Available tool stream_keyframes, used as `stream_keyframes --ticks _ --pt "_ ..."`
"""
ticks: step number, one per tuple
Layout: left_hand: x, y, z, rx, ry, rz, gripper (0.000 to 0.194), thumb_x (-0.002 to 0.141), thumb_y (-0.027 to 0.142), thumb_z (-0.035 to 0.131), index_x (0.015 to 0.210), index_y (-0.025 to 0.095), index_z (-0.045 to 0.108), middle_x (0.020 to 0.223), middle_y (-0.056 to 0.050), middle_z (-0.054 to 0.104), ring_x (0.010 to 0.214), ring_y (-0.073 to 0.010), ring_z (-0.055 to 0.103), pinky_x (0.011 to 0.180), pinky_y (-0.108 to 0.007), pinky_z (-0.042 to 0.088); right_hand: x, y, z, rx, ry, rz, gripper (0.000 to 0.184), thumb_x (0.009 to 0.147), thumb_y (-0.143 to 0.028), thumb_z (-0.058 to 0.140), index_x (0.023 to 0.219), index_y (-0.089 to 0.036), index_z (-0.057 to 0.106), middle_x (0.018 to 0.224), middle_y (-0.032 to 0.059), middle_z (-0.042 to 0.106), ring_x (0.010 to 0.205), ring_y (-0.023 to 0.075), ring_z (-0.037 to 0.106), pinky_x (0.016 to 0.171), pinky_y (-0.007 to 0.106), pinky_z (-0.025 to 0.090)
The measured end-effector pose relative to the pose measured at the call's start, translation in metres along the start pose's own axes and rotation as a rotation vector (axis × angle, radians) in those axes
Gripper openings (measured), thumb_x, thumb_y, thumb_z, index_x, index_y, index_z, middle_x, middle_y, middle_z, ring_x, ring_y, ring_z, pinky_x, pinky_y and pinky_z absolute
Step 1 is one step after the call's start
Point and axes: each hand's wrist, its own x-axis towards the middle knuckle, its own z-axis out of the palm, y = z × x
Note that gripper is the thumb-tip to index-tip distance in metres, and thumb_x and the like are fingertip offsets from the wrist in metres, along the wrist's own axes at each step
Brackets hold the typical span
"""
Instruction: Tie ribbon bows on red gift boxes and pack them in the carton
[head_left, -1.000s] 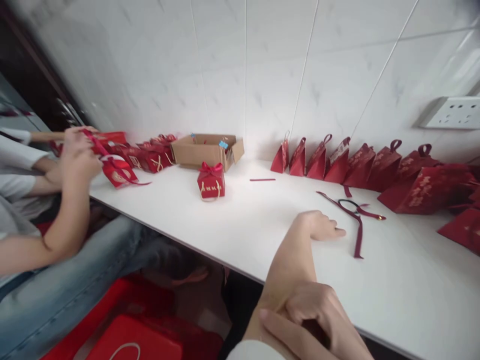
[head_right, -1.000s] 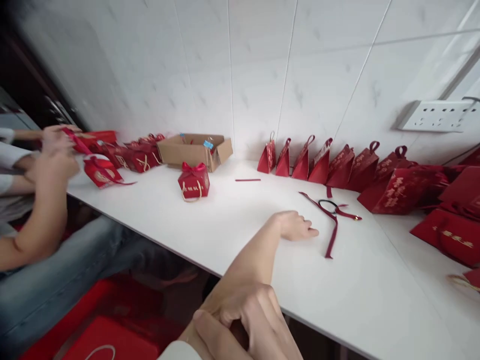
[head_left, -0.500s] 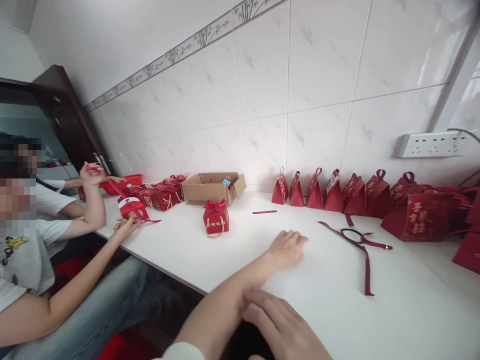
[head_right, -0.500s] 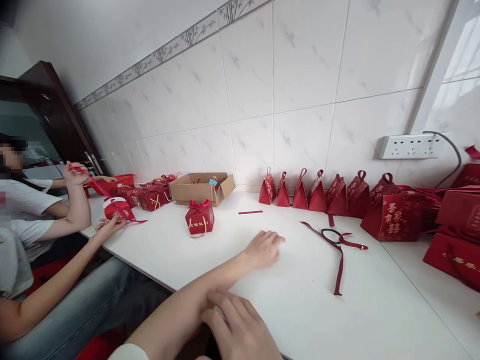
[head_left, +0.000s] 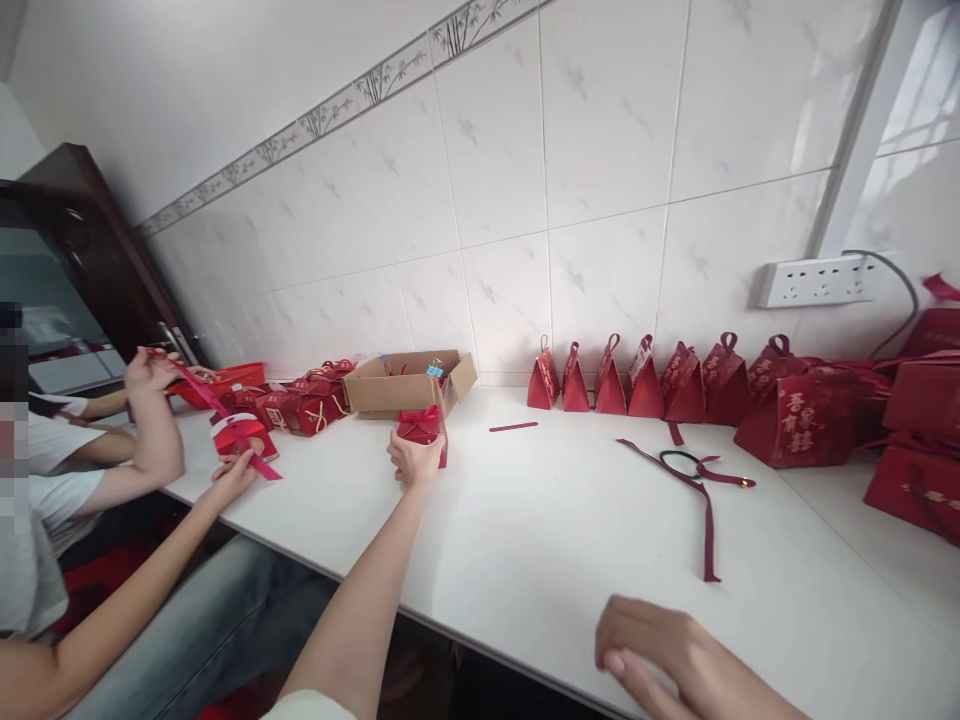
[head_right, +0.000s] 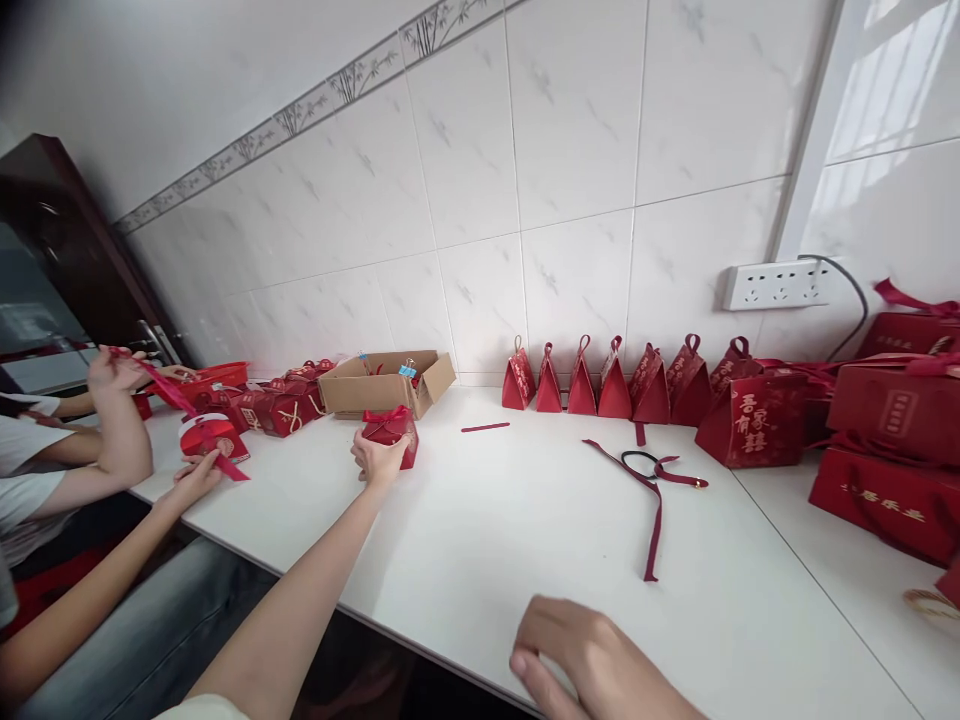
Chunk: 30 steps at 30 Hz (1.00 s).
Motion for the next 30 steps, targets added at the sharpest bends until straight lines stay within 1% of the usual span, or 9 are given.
stream_keyframes --ticks 5,8,10,14,18,21,24,27,30 --pt "-0.042 0.004 0.021 -0.172 -0.531 0.235 0.077 0.064 0.032 0.066 0.133 0.021 0.034 0.122 -0.012 0.054 0.105 -0.0255 0.058 0.09 -0.039 0.048 0.038 0.038 -0.04 0.008 0.285 0.109 0.037 0.094 -0.044 0.033 0.081 -0.02 0.059 0.082 0.0069 0.064 0.075 0.0193 0.061 0.072 0.033 0.048" --pt "-0.072 0.014 0.037 -0.366 -0.998 0.385 0.073 0.066 0.041 0.062 0.133 0.021 0.041 0.113 -0.011 0.062 0.092 -0.0257 0.062 0.081 -0.038 0.052 0.057 0.08 -0.057 0.147 0.608 0.265 0.036 0.088 -0.051 0.038 0.084 -0.021 0.058 0.094 0.0086 0.063 0.085 0.0223 0.061 0.076 0.037 0.05" --pt "-0.088 0.021 0.051 -0.476 -1.2 0.448 0.067 0.07 0.046 0.058 0.131 0.021 0.046 0.116 -0.011 0.062 0.096 -0.0277 0.061 0.085 -0.042 0.05 0.061 0.106 -0.061 0.329 0.773 0.348 0.038 0.085 -0.055 0.041 0.095 -0.021 0.057 0.111 0.0101 0.059 0.101 0.0242 0.059 0.08 0.038 0.051" --pt "-0.105 0.028 0.079 -0.461 -1.063 0.341 0.054 0.071 0.048 0.06 0.116 0.018 0.057 0.11 -0.011 0.065 0.103 -0.0289 0.059 0.092 -0.043 0.046 0.054 0.13 -0.057 0.548 0.744 0.454 0.045 0.081 -0.059 0.046 0.104 -0.023 0.057 0.12 0.0091 0.057 0.11 0.0251 0.055 0.078 0.036 0.053" --pt "-0.106 0.026 0.086 -0.458 -0.921 0.259 0.053 0.076 0.054 0.054 0.113 0.016 0.055 0.118 -0.013 0.06 0.112 -0.0273 0.055 0.098 -0.042 0.039 0.048 0.119 -0.054 0.572 0.637 0.504 0.055 0.082 -0.065 0.038 0.077 -0.017 0.062 0.079 0.0085 0.066 0.07 0.0203 0.063 0.068 0.035 0.051" --pt "-0.112 0.027 0.078 -0.591 -1.044 0.175 0.057 0.081 0.062 0.041 0.116 0.019 0.052 0.116 -0.01 0.062 0.104 -0.025 0.059 0.088 -0.037 0.045 0.049 0.108 -0.053 0.512 0.656 0.522 0.06 0.082 -0.069 0.035 0.061 -0.017 0.057 0.056 0.0034 0.057 0.052 0.0154 0.055 0.063 0.033 0.047" --pt "-0.121 0.032 0.067 -0.649 -1.214 0.181 0.055 0.081 0.06 0.045 0.116 0.019 0.053 0.114 -0.009 0.062 0.101 -0.0245 0.06 0.083 -0.034 0.046 0.049 0.103 -0.052 0.399 0.63 0.518 0.057 0.083 -0.067 0.035 0.06 -0.018 0.053 0.053 0.0009 0.053 0.053 0.0148 0.053 0.062 0.031 0.044" --pt "-0.122 0.038 0.064 -0.597 -1.328 0.266 0.055 0.078 0.057 0.053 0.116 0.017 0.053 0.116 -0.011 0.06 0.104 -0.0255 0.057 0.086 -0.035 0.045 0.048 0.102 -0.056 0.303 0.724 0.482 0.045 0.083 -0.062 0.04 0.074 -0.019 0.051 0.069 0.0023 0.058 0.064 0.0165 0.055 0.064 0.031 0.045" --pt "-0.111 0.049 0.068 -0.579 -1.357 0.307 0.069 0.071 0.061 0.056 0.125 0.018 0.046 0.123 -0.013 0.055 0.111 -0.0291 0.053 0.088 -0.039 0.045 0.047 0.104 -0.066 0.202 0.878 0.404 0.039 0.081 -0.055 0.05 0.1 -0.021 0.052 0.102 0.0081 0.061 0.094 0.0219 0.057 0.078 0.036 0.047"
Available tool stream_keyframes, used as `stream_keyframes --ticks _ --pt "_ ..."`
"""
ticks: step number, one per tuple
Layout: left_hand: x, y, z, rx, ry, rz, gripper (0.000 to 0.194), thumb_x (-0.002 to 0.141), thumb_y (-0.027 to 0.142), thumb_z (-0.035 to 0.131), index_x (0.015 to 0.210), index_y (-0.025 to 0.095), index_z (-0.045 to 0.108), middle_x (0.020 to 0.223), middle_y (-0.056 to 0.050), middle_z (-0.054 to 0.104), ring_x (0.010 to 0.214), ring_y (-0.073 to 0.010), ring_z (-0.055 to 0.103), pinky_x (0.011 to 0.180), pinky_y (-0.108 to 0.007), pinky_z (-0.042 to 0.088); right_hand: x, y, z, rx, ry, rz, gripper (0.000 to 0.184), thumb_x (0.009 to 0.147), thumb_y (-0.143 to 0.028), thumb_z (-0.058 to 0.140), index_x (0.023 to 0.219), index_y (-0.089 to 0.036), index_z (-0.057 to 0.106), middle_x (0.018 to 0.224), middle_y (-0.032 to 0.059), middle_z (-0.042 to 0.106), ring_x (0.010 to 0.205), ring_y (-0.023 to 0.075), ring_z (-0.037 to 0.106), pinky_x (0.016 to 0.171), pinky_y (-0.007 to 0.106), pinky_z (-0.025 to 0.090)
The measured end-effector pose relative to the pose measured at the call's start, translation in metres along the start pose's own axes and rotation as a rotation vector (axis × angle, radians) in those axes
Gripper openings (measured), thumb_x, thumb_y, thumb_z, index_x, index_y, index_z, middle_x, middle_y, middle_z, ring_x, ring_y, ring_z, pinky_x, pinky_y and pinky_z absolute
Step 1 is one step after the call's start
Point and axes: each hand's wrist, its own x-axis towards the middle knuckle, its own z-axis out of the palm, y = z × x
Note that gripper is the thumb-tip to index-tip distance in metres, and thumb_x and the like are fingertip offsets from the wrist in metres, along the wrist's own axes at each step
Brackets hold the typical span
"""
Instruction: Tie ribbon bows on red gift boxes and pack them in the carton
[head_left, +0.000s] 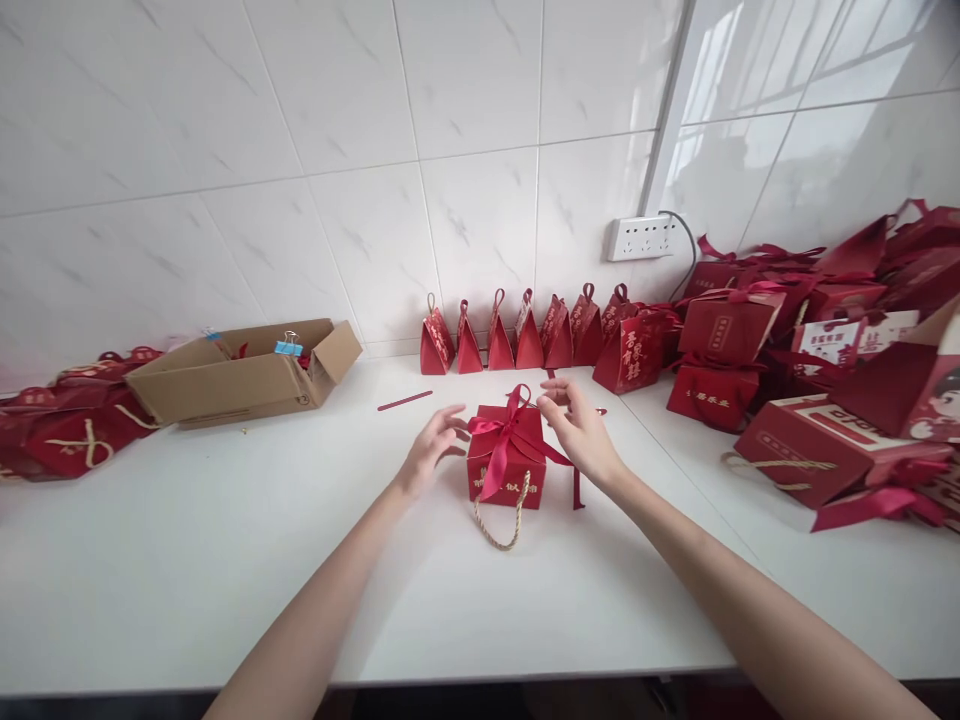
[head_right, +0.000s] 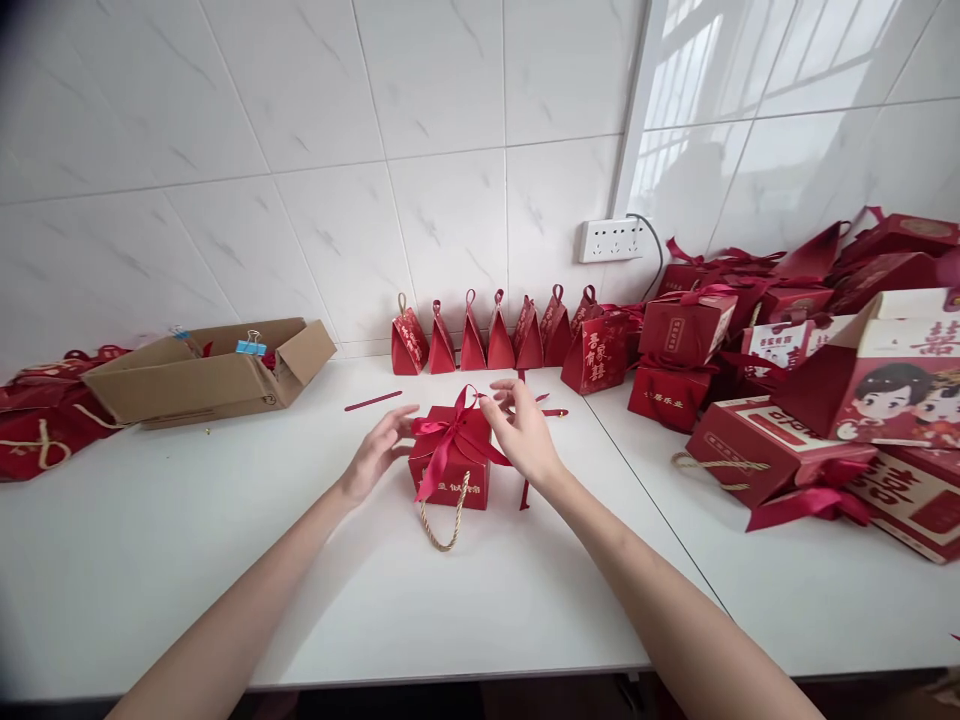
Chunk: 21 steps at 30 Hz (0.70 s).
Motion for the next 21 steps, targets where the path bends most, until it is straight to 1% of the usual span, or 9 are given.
stream_keyframes --ticks 2,4,6,8,12,14,17,18,21 --pt "0.011 0.008 -0.005 0.033 -0.034 0.022 0.074 0.069 0.057 0.061 0.13 0.021 0.042 0.135 -0.013 0.047 0.126 -0.0307 0.042 0.098 -0.041 0.04 0.006 -0.001 -0.003 0.043 -0.022 -0.056 0.042 0.081 -0.05 0.051 0.113 -0.024 0.049 0.124 0.0097 0.053 0.117 0.0239 0.048 0.091 0.04 0.044" --pt "0.02 0.016 -0.004 0.057 -0.112 0.047 0.072 0.069 0.051 0.064 0.132 0.023 0.042 0.145 -0.009 0.036 0.137 -0.0292 0.028 0.109 -0.04 0.029 0.01 -0.003 -0.001 0.153 -0.13 -0.074 0.044 0.083 -0.046 0.05 0.123 -0.026 0.045 0.136 0.0083 0.047 0.128 0.0223 0.041 0.1 0.041 0.039" --pt "0.023 0.022 0.003 0.048 -0.177 0.057 0.067 0.071 0.046 0.064 0.13 0.023 0.045 0.147 -0.007 0.034 0.138 -0.028 0.025 0.111 -0.038 0.026 0.01 -0.003 0.003 0.244 -0.244 -0.071 0.05 0.084 -0.04 0.05 0.131 -0.027 0.038 0.131 0.0088 0.052 0.123 0.021 0.046 0.101 0.042 0.038" --pt "0.02 0.025 0.014 0.059 -0.184 0.06 0.063 0.071 0.042 0.064 0.129 0.021 0.047 0.143 -0.008 0.04 0.133 -0.0283 0.035 0.107 -0.037 0.033 0.007 -0.002 0.008 0.24 -0.295 -0.087 0.054 0.081 -0.032 0.053 0.133 -0.025 0.038 0.117 0.0086 0.06 0.111 0.0206 0.056 0.098 0.042 0.041" --pt "0.006 0.022 0.033 0.147 -0.016 0.084 0.051 0.075 0.037 0.063 0.121 0.02 0.049 0.118 -0.009 0.06 0.111 -0.0246 0.055 0.091 -0.034 0.046 -0.004 -0.002 0.01 0.173 -0.227 -0.13 0.041 0.076 -0.02 0.054 0.116 -0.021 0.051 0.098 0.0052 0.064 0.095 0.0184 0.06 0.094 0.039 0.043" --pt "0.001 0.02 0.037 0.146 0.059 0.111 0.037 0.077 0.037 0.061 0.109 0.02 0.052 0.11 -0.008 0.063 0.104 -0.0223 0.058 0.087 -0.033 0.048 -0.01 -0.005 0.006 0.22 -0.234 -0.121 0.03 0.074 -0.019 0.052 0.104 -0.02 0.055 0.092 0.0038 0.062 0.091 0.0179 0.058 0.088 0.036 0.045" --pt "-0.001 0.019 0.039 0.134 0.098 0.14 0.022 0.078 0.037 0.061 0.087 0.018 0.054 0.11 -0.007 0.063 0.1 -0.021 0.059 0.086 -0.032 0.047 -0.014 -0.012 -0.001 0.286 -0.297 -0.085 0.011 0.076 -0.024 0.049 0.084 -0.02 0.054 0.084 0.0023 0.057 0.082 0.017 0.055 0.077 0.032 0.045" --pt "0.0 0.019 0.039 0.133 0.103 0.139 0.022 0.078 0.038 0.061 0.084 0.017 0.055 0.109 -0.008 0.063 0.099 -0.0209 0.059 0.086 -0.032 0.046 -0.015 -0.014 -0.002 0.28 -0.299 -0.073 0.009 0.078 -0.028 0.048 0.079 -0.02 0.053 0.081 0.0019 0.055 0.079 0.0166 0.053 0.075 0.032 0.044" --pt "0.0 0.02 0.041 0.128 0.109 0.121 0.028 0.08 0.041 0.058 0.092 0.016 0.061 0.104 -0.008 0.064 0.096 -0.0202 0.059 0.085 -0.03 0.046 -0.015 -0.017 -0.002 0.212 -0.239 -0.052 0.031 0.084 -0.044 0.046 0.066 -0.02 0.051 0.08 0.0022 0.053 0.083 0.0175 0.052 0.08 0.032 0.042"
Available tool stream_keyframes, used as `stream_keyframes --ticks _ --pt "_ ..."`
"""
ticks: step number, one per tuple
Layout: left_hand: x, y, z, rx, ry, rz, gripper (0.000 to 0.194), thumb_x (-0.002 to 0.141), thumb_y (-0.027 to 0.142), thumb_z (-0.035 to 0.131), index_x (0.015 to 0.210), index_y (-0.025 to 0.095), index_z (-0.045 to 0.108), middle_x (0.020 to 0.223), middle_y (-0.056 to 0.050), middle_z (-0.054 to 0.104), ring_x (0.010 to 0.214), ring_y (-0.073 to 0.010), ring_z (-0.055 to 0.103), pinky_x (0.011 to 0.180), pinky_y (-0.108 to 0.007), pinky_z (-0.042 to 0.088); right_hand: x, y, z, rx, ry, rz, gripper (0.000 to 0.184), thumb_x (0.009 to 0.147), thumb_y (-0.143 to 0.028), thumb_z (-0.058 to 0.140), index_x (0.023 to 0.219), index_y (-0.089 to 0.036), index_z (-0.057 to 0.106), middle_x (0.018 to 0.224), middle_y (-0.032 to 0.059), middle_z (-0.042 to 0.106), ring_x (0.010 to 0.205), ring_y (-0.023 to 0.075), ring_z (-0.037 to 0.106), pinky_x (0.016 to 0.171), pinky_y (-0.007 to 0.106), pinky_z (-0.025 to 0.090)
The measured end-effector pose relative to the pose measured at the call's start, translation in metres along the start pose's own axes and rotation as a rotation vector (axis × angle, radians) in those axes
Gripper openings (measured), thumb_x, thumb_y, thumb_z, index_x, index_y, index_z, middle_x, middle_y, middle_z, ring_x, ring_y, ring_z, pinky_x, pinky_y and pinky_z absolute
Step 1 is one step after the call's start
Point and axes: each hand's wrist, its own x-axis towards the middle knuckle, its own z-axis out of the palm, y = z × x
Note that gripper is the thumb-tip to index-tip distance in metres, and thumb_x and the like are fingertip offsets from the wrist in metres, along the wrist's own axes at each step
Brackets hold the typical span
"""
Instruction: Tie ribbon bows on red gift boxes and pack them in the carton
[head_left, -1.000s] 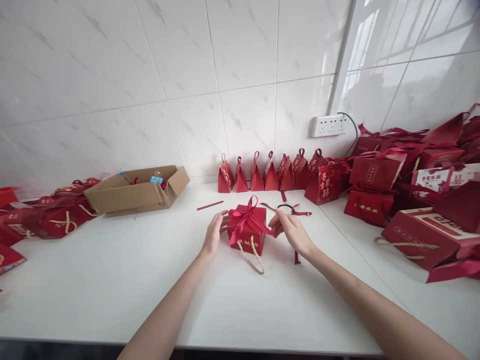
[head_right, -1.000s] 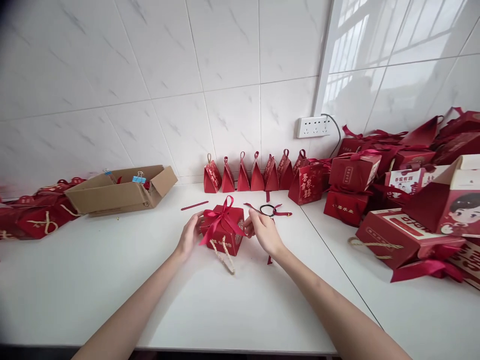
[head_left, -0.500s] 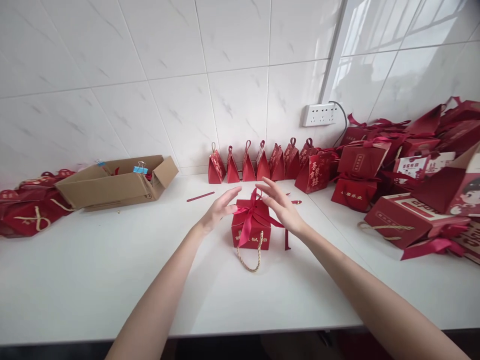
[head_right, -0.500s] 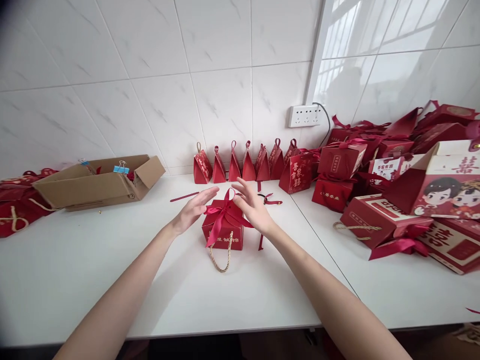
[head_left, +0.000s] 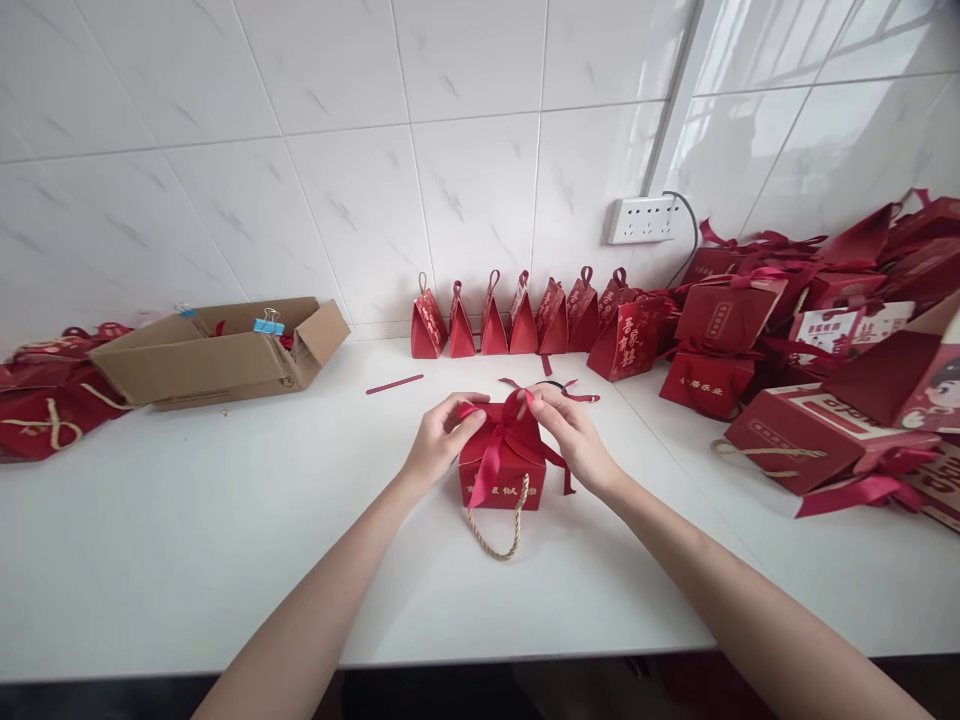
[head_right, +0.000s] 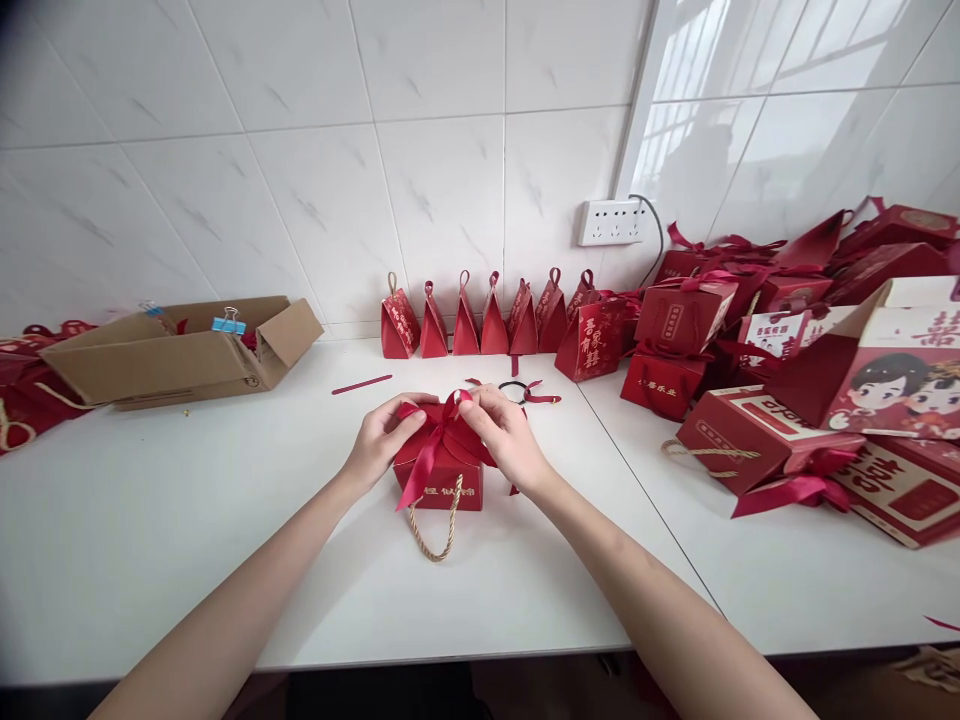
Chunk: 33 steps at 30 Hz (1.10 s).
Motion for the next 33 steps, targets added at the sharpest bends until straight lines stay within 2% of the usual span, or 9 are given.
stream_keyframes --ticks 4,9,13,15,18,22,25,29,33 --pt "-0.001 0.001 0.003 0.06 0.094 0.007 0.029 0.084 0.04 0.051 0.097 0.016 0.063 0.104 -0.007 0.063 0.096 -0.0195 0.058 0.085 -0.029 0.045 0.001 0.002 0.002 -0.022 0.063 0.052 0.044 0.08 -0.054 0.051 0.053 -0.02 0.043 0.093 0.005 0.054 0.1 0.0215 0.051 0.088 0.033 0.038" --pt "-0.002 0.001 0.004 0.214 0.215 0.105 0.015 0.08 0.033 0.051 0.074 0.019 0.053 0.109 -0.007 0.056 0.105 -0.0206 0.052 0.09 -0.031 0.042 0.0 0.0 -0.005 -0.027 -0.001 0.119 0.031 0.074 -0.045 0.06 0.061 -0.019 0.048 0.111 0.0064 0.052 0.108 0.0244 0.049 0.092 0.039 0.035" --pt "-0.005 0.003 0.006 0.33 0.25 0.129 0.013 0.078 0.03 0.049 0.07 0.02 0.046 0.098 -0.006 0.053 0.101 -0.0207 0.05 0.086 -0.032 0.042 0.003 -0.006 -0.014 -0.148 -0.026 0.12 0.036 0.077 -0.045 0.056 0.055 -0.019 0.045 0.107 0.0076 0.055 0.108 0.0257 0.05 0.093 0.041 0.034" --pt "-0.006 0.004 0.007 0.364 0.292 0.128 0.013 0.077 0.03 0.05 0.07 0.02 0.046 0.092 -0.006 0.05 0.097 -0.021 0.049 0.084 -0.033 0.041 0.004 -0.008 -0.017 -0.221 -0.044 0.124 0.041 0.08 -0.047 0.052 0.051 -0.019 0.043 0.1 0.0073 0.057 0.104 0.0249 0.052 0.09 0.038 0.037" --pt "-0.006 0.005 0.008 0.413 0.329 0.148 0.014 0.075 0.031 0.051 0.067 0.021 0.046 0.084 -0.005 0.047 0.091 -0.0207 0.047 0.081 -0.033 0.04 0.005 -0.01 -0.02 -0.327 -0.065 0.174 0.04 0.079 -0.047 0.053 0.052 -0.019 0.047 0.092 0.006 0.059 0.088 0.021 0.057 0.075 0.032 0.042" --pt "-0.005 0.004 0.007 0.41 0.283 0.155 0.021 0.076 0.032 0.049 0.062 0.02 0.04 0.072 -0.003 0.043 0.074 -0.0172 0.044 0.068 -0.03 0.038 0.004 -0.009 -0.021 -0.379 -0.086 0.292 0.03 0.075 -0.048 0.06 0.068 -0.02 0.049 0.074 0.0014 0.057 0.067 0.0155 0.054 0.059 0.028 0.039" --pt "-0.005 0.004 0.007 0.376 0.249 0.123 0.024 0.076 0.03 0.048 0.06 0.02 0.034 0.062 0.001 0.037 0.063 -0.0141 0.039 0.06 -0.027 0.033 0.003 -0.008 -0.023 -0.328 -0.106 0.333 0.035 0.074 -0.052 0.062 0.08 -0.022 0.046 0.069 -0.0023 0.054 0.06 0.0131 0.049 0.053 0.025 0.036" --pt "-0.007 0.005 0.007 0.307 0.22 0.045 0.028 0.077 0.03 0.048 0.059 0.019 0.031 0.057 0.003 0.03 0.055 -0.0108 0.032 0.053 -0.024 0.028 0.003 -0.005 -0.027 -0.352 -0.269 0.4 0.045 0.08 -0.063 0.05 0.066 -0.02 0.043 0.057 -0.0048 0.04 0.05 0.0096 0.035 0.048 0.025 0.024" --pt "-0.008 0.006 0.009 0.226 0.228 -0.004 0.03 0.077 0.03 0.048 0.057 0.019 0.028 0.054 0.004 0.026 0.051 -0.009 0.026 0.049 -0.023 0.024 0.004 -0.002 -0.028 -0.239 -0.348 0.338 0.049 0.08 -0.063 0.049 0.06 -0.02 0.039 0.056 -0.0058 0.031 0.049 0.0081 0.026 0.048 0.025 0.019"
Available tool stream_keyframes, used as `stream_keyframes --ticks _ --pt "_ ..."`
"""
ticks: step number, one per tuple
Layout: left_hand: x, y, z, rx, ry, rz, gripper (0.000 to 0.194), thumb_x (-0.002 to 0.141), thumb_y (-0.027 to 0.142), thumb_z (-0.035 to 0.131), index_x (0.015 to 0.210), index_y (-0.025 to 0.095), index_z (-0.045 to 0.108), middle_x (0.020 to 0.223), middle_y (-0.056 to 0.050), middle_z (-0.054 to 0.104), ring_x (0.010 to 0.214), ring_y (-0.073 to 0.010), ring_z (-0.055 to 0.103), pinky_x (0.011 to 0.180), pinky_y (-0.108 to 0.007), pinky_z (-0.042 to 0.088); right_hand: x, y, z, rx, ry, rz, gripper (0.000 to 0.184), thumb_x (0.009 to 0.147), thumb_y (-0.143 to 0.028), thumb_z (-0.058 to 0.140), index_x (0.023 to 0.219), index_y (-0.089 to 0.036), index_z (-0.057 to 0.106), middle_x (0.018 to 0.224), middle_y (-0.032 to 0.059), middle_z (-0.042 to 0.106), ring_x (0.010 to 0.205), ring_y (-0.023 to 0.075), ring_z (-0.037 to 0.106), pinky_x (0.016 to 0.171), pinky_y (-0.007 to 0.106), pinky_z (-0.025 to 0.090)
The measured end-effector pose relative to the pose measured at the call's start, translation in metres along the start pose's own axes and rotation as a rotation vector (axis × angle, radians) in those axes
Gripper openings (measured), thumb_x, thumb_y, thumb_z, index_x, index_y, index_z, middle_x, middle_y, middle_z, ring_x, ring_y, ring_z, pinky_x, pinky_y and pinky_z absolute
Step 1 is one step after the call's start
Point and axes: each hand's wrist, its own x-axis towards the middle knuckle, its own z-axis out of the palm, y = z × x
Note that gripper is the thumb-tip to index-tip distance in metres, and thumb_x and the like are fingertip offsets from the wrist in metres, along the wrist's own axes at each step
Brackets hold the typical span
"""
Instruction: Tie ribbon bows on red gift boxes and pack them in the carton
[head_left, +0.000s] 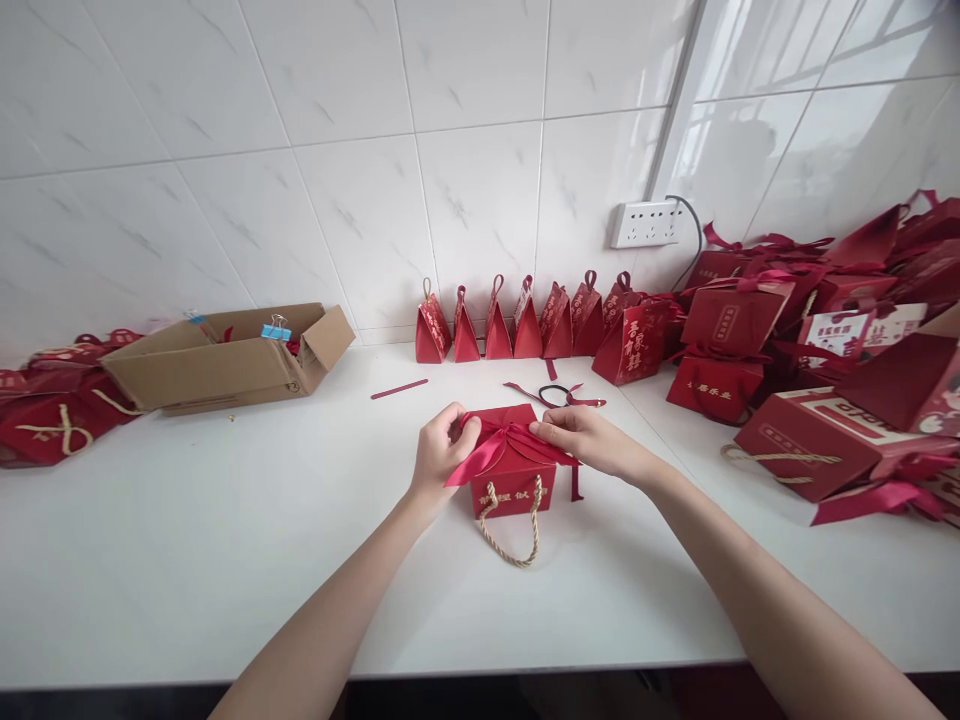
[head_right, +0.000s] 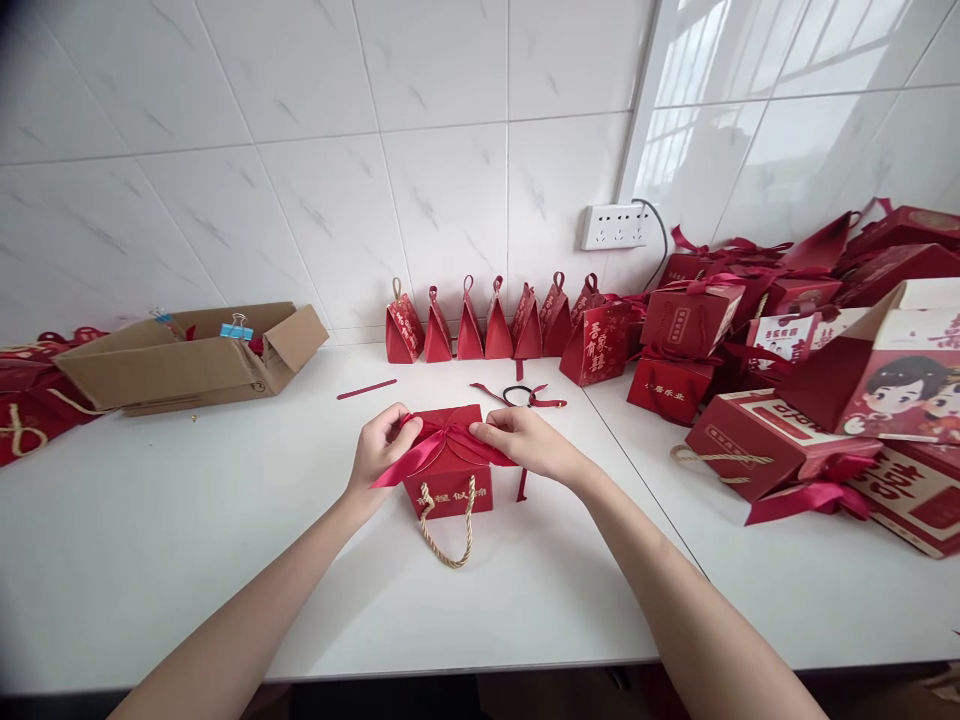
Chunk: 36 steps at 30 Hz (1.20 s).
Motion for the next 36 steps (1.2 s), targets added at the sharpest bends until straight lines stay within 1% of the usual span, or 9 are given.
stream_keyframes --ticks 7,15,23,26,29,31,32,34,36 --pt "-0.004 -0.002 0.004 -0.112 0.008 -0.074 0.035 0.08 0.034 0.05 0.06 0.019 0.026 0.056 0.005 0.026 0.051 -0.0076 0.024 0.046 -0.02 0.023 0.004 0.004 -0.001 0.196 -0.067 -0.088 0.046 0.079 -0.058 0.057 0.06 -0.019 0.042 0.058 -0.0057 0.037 0.053 0.0079 0.03 0.052 0.024 0.024" --pt "-0.007 -0.006 0.004 -0.171 -0.022 -0.108 0.037 0.083 0.038 0.05 0.063 0.019 0.026 0.056 0.005 0.026 0.05 -0.0071 0.024 0.046 -0.019 0.023 0.012 0.019 0.001 0.396 -0.087 -0.13 0.049 0.08 -0.053 0.059 0.057 -0.019 0.031 0.056 -0.0076 0.026 0.051 0.0071 0.019 0.051 0.025 0.015" --pt "-0.009 -0.007 0.005 -0.146 -0.009 -0.11 0.035 0.085 0.038 0.045 0.063 0.019 0.026 0.056 0.005 0.027 0.052 -0.0074 0.024 0.047 -0.019 0.024 0.013 0.027 0.001 0.404 -0.078 -0.147 0.052 0.079 -0.053 0.06 0.057 -0.02 0.028 0.056 -0.0075 0.023 0.051 0.0072 0.017 0.051 0.025 0.014" --pt "-0.006 -0.009 0.003 -0.162 -0.023 -0.134 0.038 0.082 0.039 0.049 0.061 0.018 0.025 0.055 0.006 0.026 0.051 -0.007 0.023 0.047 -0.02 0.022 0.014 0.027 0.0 0.412 -0.048 -0.126 0.053 0.076 -0.055 0.063 0.055 -0.02 0.029 0.055 -0.0074 0.025 0.05 0.0068 0.02 0.05 0.024 0.018" --pt "0.002 -0.01 -0.002 -0.22 -0.027 -0.183 0.036 0.077 0.039 0.056 0.061 0.018 0.031 0.056 0.005 0.033 0.051 -0.0066 0.029 0.048 -0.02 0.025 0.012 0.024 -0.007 0.471 -0.083 -0.098 0.054 0.075 -0.064 0.058 0.053 -0.019 0.036 0.053 -0.0063 0.03 0.05 0.008 0.03 0.053 0.025 0.027" --pt "0.006 -0.009 -0.004 -0.291 0.001 -0.197 0.029 0.073 0.041 0.06 0.071 0.018 0.042 0.066 0.003 0.045 0.06 -0.0081 0.042 0.057 -0.021 0.035 0.008 0.02 -0.013 0.496 -0.15 -0.066 0.056 0.073 -0.069 0.054 0.053 -0.019 0.043 0.051 -0.0055 0.034 0.051 0.0099 0.038 0.056 0.026 0.033" --pt "0.008 -0.009 -0.005 -0.325 0.009 -0.208 0.03 0.071 0.042 0.063 0.08 0.018 0.047 0.077 0.001 0.051 0.068 -0.0098 0.048 0.064 -0.022 0.039 0.006 0.017 -0.016 0.461 -0.181 -0.046 0.056 0.073 -0.069 0.055 0.053 -0.018 0.046 0.049 -0.0051 0.036 0.052 0.0107 0.041 0.057 0.027 0.035" --pt "0.009 -0.007 -0.005 -0.365 -0.014 -0.257 0.044 0.067 0.044 0.068 0.101 0.021 0.05 0.103 -0.003 0.054 0.091 -0.0146 0.054 0.079 -0.026 0.042 0.001 0.01 -0.02 0.317 -0.211 -0.01 0.053 0.073 -0.065 0.059 0.052 -0.017 0.049 0.048 -0.0041 0.041 0.052 0.0109 0.045 0.059 0.027 0.036" --pt "0.009 -0.006 -0.005 -0.371 -0.081 -0.344 0.059 0.064 0.044 0.072 0.114 0.025 0.048 0.122 -0.005 0.047 0.108 -0.0191 0.051 0.088 -0.029 0.041 -0.002 0.004 -0.021 0.181 -0.211 0.034 0.049 0.073 -0.06 0.063 0.052 -0.017 0.051 0.049 -0.0026 0.047 0.051 0.0103 0.046 0.058 0.027 0.037"
